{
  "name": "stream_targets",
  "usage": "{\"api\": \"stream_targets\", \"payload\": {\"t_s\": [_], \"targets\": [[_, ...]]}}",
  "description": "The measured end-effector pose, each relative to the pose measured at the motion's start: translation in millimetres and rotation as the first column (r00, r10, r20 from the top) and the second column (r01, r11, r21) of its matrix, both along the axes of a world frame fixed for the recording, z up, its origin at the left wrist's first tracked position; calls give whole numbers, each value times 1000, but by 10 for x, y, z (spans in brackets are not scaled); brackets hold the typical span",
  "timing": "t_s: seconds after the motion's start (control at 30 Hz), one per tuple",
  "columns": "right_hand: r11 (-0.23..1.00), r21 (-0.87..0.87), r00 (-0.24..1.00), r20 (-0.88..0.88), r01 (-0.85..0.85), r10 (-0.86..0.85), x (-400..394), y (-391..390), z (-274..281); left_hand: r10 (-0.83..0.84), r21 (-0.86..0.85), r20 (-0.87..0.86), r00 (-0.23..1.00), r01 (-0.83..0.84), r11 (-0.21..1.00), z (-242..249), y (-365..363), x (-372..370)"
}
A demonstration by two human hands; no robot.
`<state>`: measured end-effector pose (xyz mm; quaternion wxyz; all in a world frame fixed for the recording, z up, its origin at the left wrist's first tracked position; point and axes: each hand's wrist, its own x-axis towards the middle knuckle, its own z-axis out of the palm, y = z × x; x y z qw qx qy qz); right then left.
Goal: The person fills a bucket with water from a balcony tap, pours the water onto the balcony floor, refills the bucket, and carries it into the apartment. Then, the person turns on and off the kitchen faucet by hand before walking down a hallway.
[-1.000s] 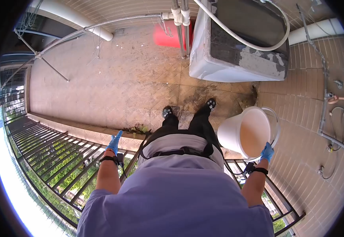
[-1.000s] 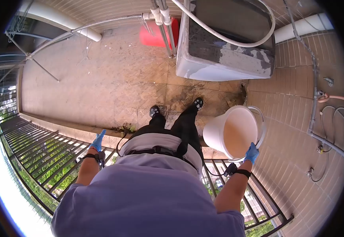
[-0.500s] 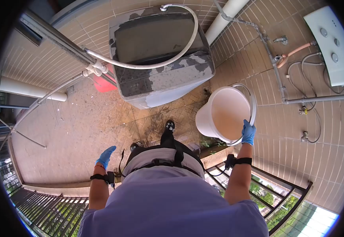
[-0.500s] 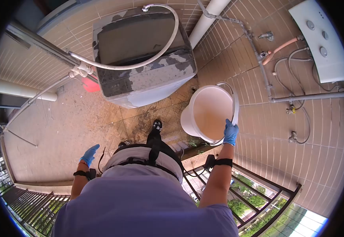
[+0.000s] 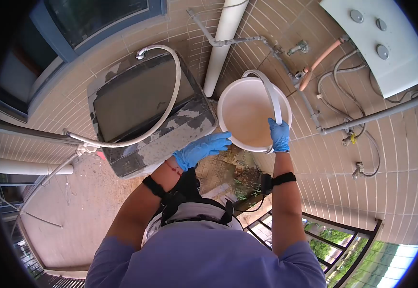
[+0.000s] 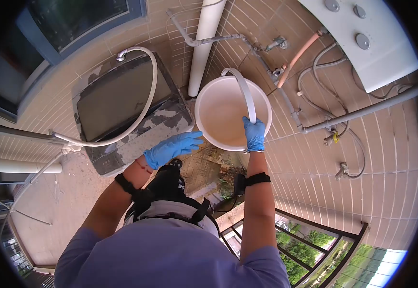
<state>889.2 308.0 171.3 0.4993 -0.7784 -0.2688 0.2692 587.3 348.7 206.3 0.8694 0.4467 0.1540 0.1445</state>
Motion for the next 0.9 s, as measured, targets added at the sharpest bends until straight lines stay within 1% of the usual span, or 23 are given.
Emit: {"api": "stream_targets", "payload": {"t_s": [0.03,0.07,0.1,0.13,0.17,0.2,0.23,0.27,0.33,0.37,0.4,0.43,0.47,0.5,0.53,0.57,0.6,0.63,0.7,0.77,0.83,0.87,0.9], "targets": [[999,32,1000,-13,3,-3,14,104,-29,-7,8,-60,998,7,1000,150,121,264],[998,62,1000,-25,9,-8,7,202,-41,-21,19,-54,998,22,1000,142,262,528],[998,40,999,-19,46,-45,-67,284,56,44,0,-19,999,-44,999,56,412,797],[997,55,998,-21,56,-55,-113,357,84,106,-25,16,994,-106,994,5,565,1056],[996,77,999,22,38,-40,-110,423,19,91,-17,29,995,-91,996,22,704,1315],[995,98,997,68,18,-24,-100,495,-64,162,-218,109,981,-135,966,60,847,1568],[994,105,993,105,38,-49,-139,568,-78,244,-415,172,954,-154,897,102,1008,1790],[993,106,988,141,56,-71,-164,622,-116,235,-412,186,954,-141,900,140,1158,1971],[990,141,1000,-7,29,-28,-96,740,-245,374,-540,46,926,-292,790,163,1420,2256],[993,-97,979,-197,-70,50,-214,749,227,427,-496,13,904,-365,788,139,1540,2344],[993,-100,980,-197,-61,40,-181,795,383,418,-498,13,908,-357,790,168,1616,2350],[968,-48,966,-91,-246,241,-85,851,496,397,-495,-21,918,-355,793,238,1696,2310],[905,-15,905,23,-425,425,34,911,573,374,-489,-58,926,-353,798,275,1774,2285],[937,118,942,-32,-329,335,225,1004,644,415,-475,-101,904,-410,779,277,1855,2303],[964,169,978,79,-205,194,441,1131,778,398,-470,-112,911,-401,786,265,1920,2308],[970,227,983,179,-81,40,648,1280,972,388,-452,-145,910,-410,792,252,1971,2304],[994,108,934,357,-8,-31,784,1430,1288,375,-432,-180,909,-416,800,251,1981,2305],[996,-19,846,529,92,-69,892,1581,1539,371,-397,-207,905,-425,814,317,1968,2301],[980,-138,659,752,141,11,1096,1897,1771,338,-377,-224,914,-401,835,294,1972,2337],[944,-327,653,726,51,216,1293,2144,1813,300,-362,-248,921,-375,854,257,1962,2346],[886,-441,674,699,144,239,1236,2251,1924,303,-310,-229,925,-364,878,214,1992,2352],[882,-444,688,690,159,223,1282,2285,1919,280,-307,-242,929,-347,886,168,2018,2365],[879,-456,659,705,141,260,1324,2308,1908,263,-289,-240,935,-327,900,107,2045,2373]]}}
